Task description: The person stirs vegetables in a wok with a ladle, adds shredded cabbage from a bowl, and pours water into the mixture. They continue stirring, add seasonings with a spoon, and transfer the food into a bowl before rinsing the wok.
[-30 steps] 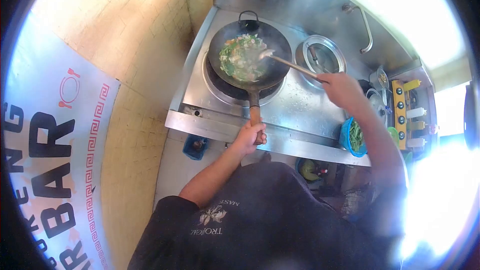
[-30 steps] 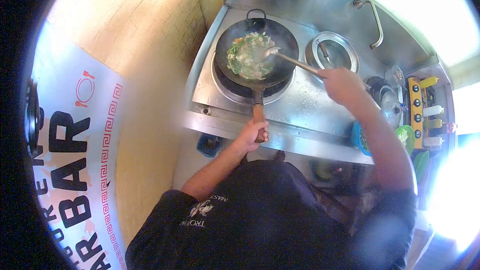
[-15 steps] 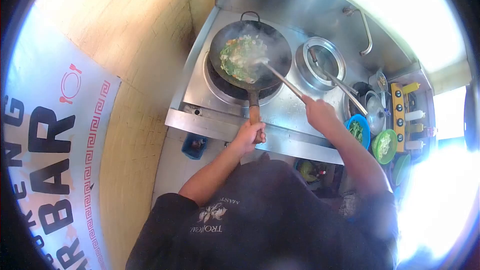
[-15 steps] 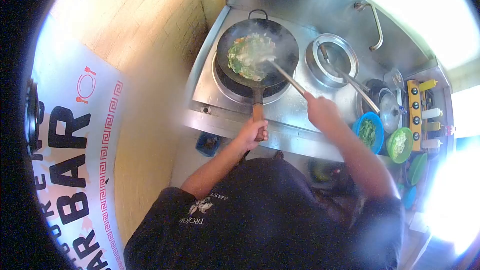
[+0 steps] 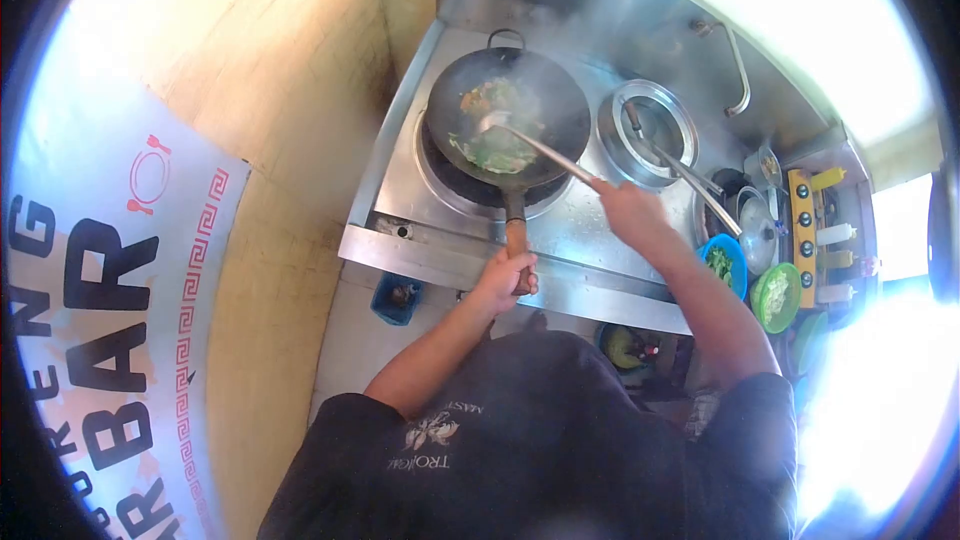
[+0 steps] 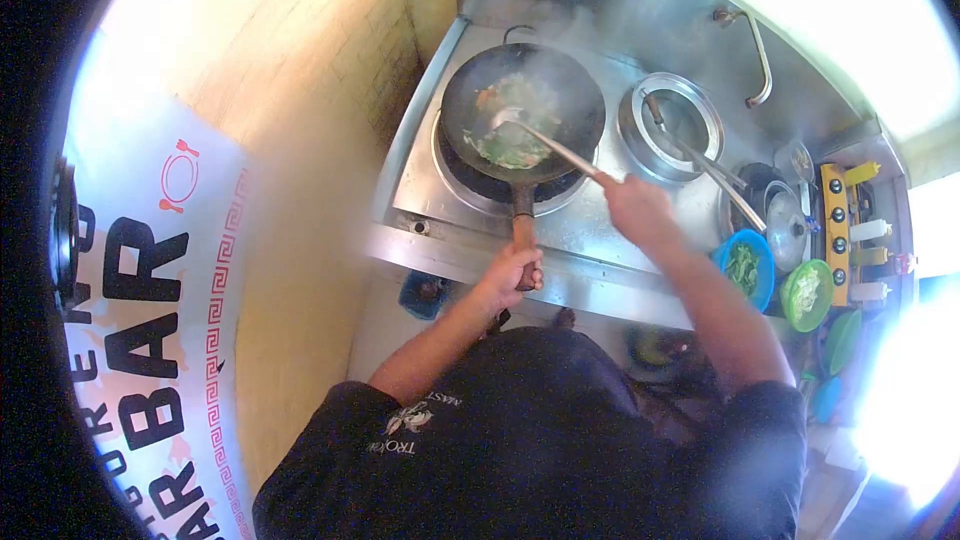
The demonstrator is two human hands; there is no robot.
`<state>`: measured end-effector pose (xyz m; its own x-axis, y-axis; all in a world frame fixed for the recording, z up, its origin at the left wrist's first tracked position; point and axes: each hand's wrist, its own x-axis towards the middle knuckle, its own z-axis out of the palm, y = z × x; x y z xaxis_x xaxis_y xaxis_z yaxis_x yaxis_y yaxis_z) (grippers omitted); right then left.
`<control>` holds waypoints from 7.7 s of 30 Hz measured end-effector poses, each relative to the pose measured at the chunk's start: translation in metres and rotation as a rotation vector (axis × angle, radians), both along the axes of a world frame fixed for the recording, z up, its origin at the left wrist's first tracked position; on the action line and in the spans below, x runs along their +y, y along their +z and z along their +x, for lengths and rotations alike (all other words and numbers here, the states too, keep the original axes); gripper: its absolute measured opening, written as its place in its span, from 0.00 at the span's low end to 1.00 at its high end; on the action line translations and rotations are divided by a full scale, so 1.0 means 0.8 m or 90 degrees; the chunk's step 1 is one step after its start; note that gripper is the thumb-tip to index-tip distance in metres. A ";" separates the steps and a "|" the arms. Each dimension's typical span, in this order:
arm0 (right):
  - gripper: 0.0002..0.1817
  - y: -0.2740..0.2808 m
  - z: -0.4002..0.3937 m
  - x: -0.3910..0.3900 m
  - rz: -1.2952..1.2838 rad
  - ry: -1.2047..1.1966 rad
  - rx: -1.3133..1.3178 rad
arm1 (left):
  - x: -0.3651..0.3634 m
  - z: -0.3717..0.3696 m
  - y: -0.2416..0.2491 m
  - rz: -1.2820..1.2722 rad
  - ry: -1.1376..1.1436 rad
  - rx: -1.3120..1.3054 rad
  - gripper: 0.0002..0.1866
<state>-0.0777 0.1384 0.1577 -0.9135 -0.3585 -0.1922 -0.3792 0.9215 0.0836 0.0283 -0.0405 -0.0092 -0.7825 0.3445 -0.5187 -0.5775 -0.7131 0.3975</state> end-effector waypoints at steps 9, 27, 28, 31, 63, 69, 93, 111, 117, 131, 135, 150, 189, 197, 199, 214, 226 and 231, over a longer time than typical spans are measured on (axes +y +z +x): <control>0.21 0.075 0.071 0.035 -0.373 -0.316 -0.360 | -0.001 -0.003 0.003 0.007 -0.012 -0.010 0.21; 0.18 0.082 0.031 0.064 0.106 -0.017 0.022 | 0.009 -0.007 -0.015 0.054 -0.018 0.004 0.22; 0.18 0.052 0.027 0.062 0.070 -0.010 0.028 | 0.011 -0.006 -0.019 0.059 -0.011 0.000 0.22; 0.17 -0.012 0.016 0.060 -0.252 -0.054 0.058 | 0.010 -0.008 -0.024 0.054 -0.015 0.015 0.24; 0.16 -0.098 -0.035 0.001 -0.400 -0.140 0.160 | 0.010 -0.008 -0.020 -0.017 -0.026 -0.037 0.15; 0.20 0.000 0.002 -0.019 -0.511 -0.447 -0.306 | 0.009 -0.009 -0.006 -0.015 -0.002 -0.027 0.14; 0.17 0.036 0.079 0.023 -0.143 -0.140 -0.077 | 0.016 -0.007 -0.023 -0.009 0.007 -0.006 0.15; 0.19 -0.001 -0.014 -0.002 -0.065 -0.044 0.035 | 0.018 -0.004 -0.014 -0.067 0.056 -0.011 0.09; 0.19 -0.083 -0.053 0.001 -0.393 -0.114 0.028 | 0.019 -0.005 -0.017 -0.062 0.052 -0.008 0.09; 0.26 -0.027 0.143 0.163 -1.088 -0.527 -0.426 | 0.088 -0.040 0.106 -0.701 0.055 0.595 0.25; 0.24 0.007 0.241 0.292 -1.312 -0.545 -0.397 | 0.220 -0.072 0.190 -0.642 -0.070 0.770 0.17; 0.17 -0.002 0.373 0.593 -1.195 -0.911 0.142 | 0.857 -0.266 0.097 -0.978 -0.607 1.077 0.22; 0.21 -0.076 0.184 0.725 -0.389 -0.602 0.126 | 0.668 -0.437 0.130 -0.913 -0.374 1.087 0.12; 0.24 -0.016 0.194 0.723 -0.901 -0.876 -0.108 | 0.668 -0.440 0.127 -0.928 -0.403 1.089 0.12; 0.24 0.005 0.201 0.727 -1.063 -0.901 -0.161 | 0.671 -0.439 0.124 -0.943 -0.425 1.087 0.13; 0.21 -0.049 0.169 0.730 -0.518 -0.665 -0.019 | 0.673 -0.439 0.114 -0.998 -0.438 1.100 0.12; 0.23 0.038 0.194 0.746 -1.037 -0.870 -0.178 | 0.686 -0.431 0.111 -1.006 -0.458 1.090 0.10; 0.23 0.100 0.222 0.756 -1.001 -0.896 -0.140 | 0.725 -0.406 0.105 -0.954 -0.497 1.091 0.11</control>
